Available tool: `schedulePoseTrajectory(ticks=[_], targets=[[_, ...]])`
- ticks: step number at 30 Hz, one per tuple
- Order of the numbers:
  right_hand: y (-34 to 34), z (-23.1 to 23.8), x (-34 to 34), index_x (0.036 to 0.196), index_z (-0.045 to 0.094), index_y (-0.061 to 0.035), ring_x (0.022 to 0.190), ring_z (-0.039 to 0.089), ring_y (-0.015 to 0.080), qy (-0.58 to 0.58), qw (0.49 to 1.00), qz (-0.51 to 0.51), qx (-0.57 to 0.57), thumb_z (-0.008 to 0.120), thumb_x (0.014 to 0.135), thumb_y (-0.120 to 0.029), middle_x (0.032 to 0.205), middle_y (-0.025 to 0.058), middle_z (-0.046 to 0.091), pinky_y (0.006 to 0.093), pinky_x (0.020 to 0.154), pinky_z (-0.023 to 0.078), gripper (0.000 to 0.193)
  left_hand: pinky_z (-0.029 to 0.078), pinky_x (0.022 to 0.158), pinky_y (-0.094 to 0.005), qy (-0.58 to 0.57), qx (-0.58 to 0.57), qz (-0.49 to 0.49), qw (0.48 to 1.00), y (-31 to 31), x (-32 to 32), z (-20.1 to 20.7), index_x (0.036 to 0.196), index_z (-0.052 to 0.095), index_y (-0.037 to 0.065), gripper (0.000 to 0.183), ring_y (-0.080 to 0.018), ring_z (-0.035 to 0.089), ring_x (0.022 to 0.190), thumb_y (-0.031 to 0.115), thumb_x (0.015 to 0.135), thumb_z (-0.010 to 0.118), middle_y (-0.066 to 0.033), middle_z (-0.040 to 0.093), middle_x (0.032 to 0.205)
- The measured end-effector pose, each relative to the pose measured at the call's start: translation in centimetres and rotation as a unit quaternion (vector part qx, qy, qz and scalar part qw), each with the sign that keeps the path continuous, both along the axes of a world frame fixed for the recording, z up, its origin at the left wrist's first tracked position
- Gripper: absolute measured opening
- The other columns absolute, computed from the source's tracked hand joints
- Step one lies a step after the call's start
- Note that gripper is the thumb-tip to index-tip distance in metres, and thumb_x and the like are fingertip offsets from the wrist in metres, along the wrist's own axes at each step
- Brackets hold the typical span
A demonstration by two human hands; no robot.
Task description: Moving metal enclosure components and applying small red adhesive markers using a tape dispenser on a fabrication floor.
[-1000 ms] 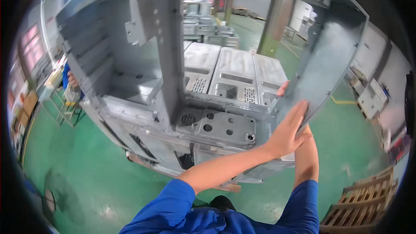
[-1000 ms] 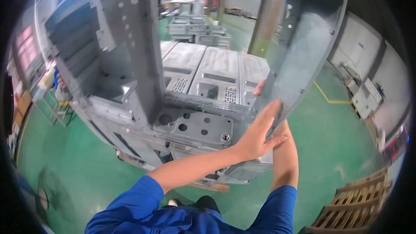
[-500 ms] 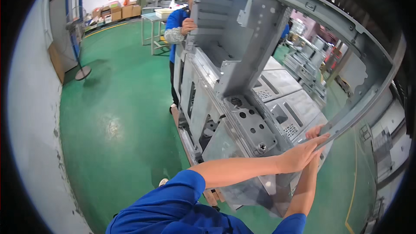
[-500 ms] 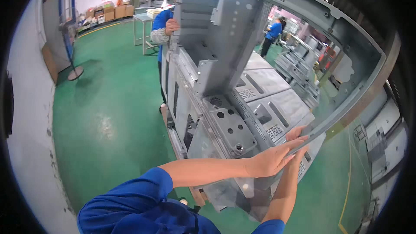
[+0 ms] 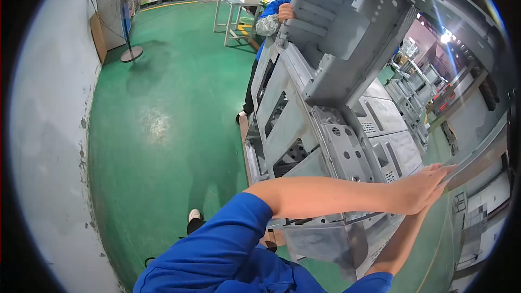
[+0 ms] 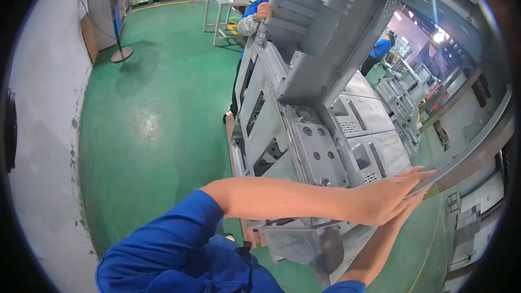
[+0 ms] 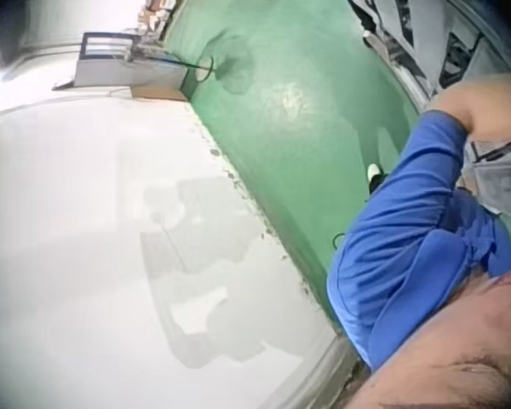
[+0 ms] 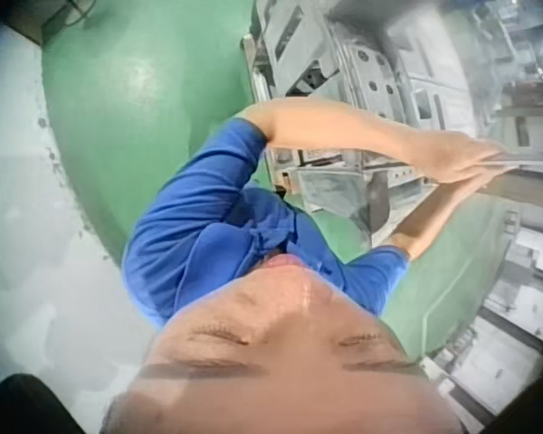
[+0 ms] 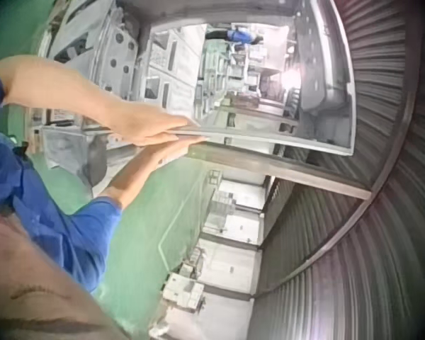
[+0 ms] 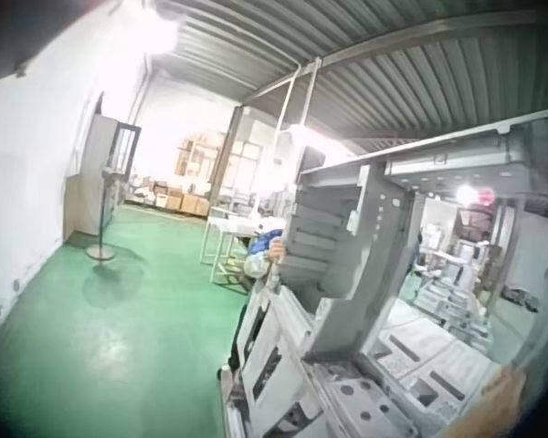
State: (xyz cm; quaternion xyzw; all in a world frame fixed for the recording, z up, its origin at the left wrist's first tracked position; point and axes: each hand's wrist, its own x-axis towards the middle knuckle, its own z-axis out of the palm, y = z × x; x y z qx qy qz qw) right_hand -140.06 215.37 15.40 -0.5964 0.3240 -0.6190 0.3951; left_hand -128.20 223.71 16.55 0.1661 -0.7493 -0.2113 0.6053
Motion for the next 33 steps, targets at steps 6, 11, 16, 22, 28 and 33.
schedulePoseTrajectory(ticks=[6, 11, 16, 22, 28, 33], targets=[[1.2, -0.8, 6.2, 0.111, 0.041, -0.0045, 0.083, 0.047, 0.0169, -0.041, 0.998, -0.038, -0.036, 0.038, 0.089, -0.034, 0.093, 0.0052, 0.048, 0.0300, 0.071, 0.039, 0.037, 0.039, 0.069, -0.0432, -0.033, 0.102, -0.020, 0.994, 2.2, 7.1, 3.6, 0.115, 0.029, -0.007, 0.035, -0.0415, 0.051, 0.085, 0.004, 0.082, 0.036, -0.0278, 0.053, 0.084], [4.1, -0.4, 15.2, 0.112, 0.043, -0.0055, 0.081, 0.051, 0.0168, -0.109, 0.991, -0.032, -0.075, 0.041, 0.088, -0.033, 0.091, 0.0048, 0.052, 0.0310, 0.068, 0.043, 0.037, 0.040, 0.064, -0.0442, 0.024, -0.017, 0.071, 0.997, 3.2, 14.4, 5.1, 0.090, 0.038, -0.009, 0.021, -0.0431, 0.052, 0.079, 0.000, 0.073, 0.044, -0.0274, 0.053, 0.075], [8.4, -1.1, 23.4, 0.116, 0.041, -0.0063, 0.091, 0.052, 0.0200, -0.253, 0.966, -0.034, 0.029, 0.039, 0.089, -0.037, 0.103, 0.0070, 0.052, 0.0336, 0.076, 0.044, 0.042, 0.040, 0.067, -0.0438, -0.066, 0.000, 0.044, 0.997, 4.2, 23.2, 6.0, 0.084, 0.041, -0.010, 0.020, -0.0438, 0.052, 0.079, 0.002, 0.069, 0.046, -0.0282, 0.052, 0.076], [9.7, -3.6, 35.3, 0.125, 0.032, -0.0082, 0.113, 0.041, 0.0235, -0.369, 0.924, 0.025, 0.097, 0.029, 0.088, -0.050, 0.125, 0.0082, 0.039, 0.0373, 0.092, 0.035, 0.056, 0.039, 0.074, -0.0417, -0.200, 0.038, 0.067, 0.977, 2.3, 32.9, 5.3, 0.088, 0.044, -0.009, 0.026, -0.0411, 0.051, 0.086, 0.008, 0.069, 0.049, -0.0277, 0.053, 0.084], [8.2, -6.3, 46.3, 0.125, 0.033, -0.0106, 0.114, 0.038, 0.0225, -0.434, 0.884, 0.046, 0.167, 0.028, 0.088, -0.051, 0.126, 0.0059, 0.038, 0.0377, 0.094, 0.033, 0.055, 0.040, 0.077, -0.0399, -0.291, 0.106, 0.037, 0.950, -0.1, 44.5, 4.8, 0.101, 0.043, -0.009, 0.037, -0.0395, 0.050, 0.091, 0.012, 0.071, 0.051, -0.0258, 0.053, 0.091], [6.8, -7.6, 57.4, 0.128, 0.031, -0.0144, 0.116, 0.035, 0.0214, -0.491, 0.834, 0.109, 0.227, 0.026, 0.086, -0.055, 0.128, 0.0038, 0.035, 0.0379, 0.096, 0.029, 0.058, 0.040, 0.072, -0.0407, -0.351, 0.110, 0.039, 0.929, -2.8, 55.1, 3.8, 0.103, 0.042, -0.008, 0.039, -0.0406, 0.051, 0.084, 0.015, 0.074, 0.053, -0.0267, 0.052, 0.087]])
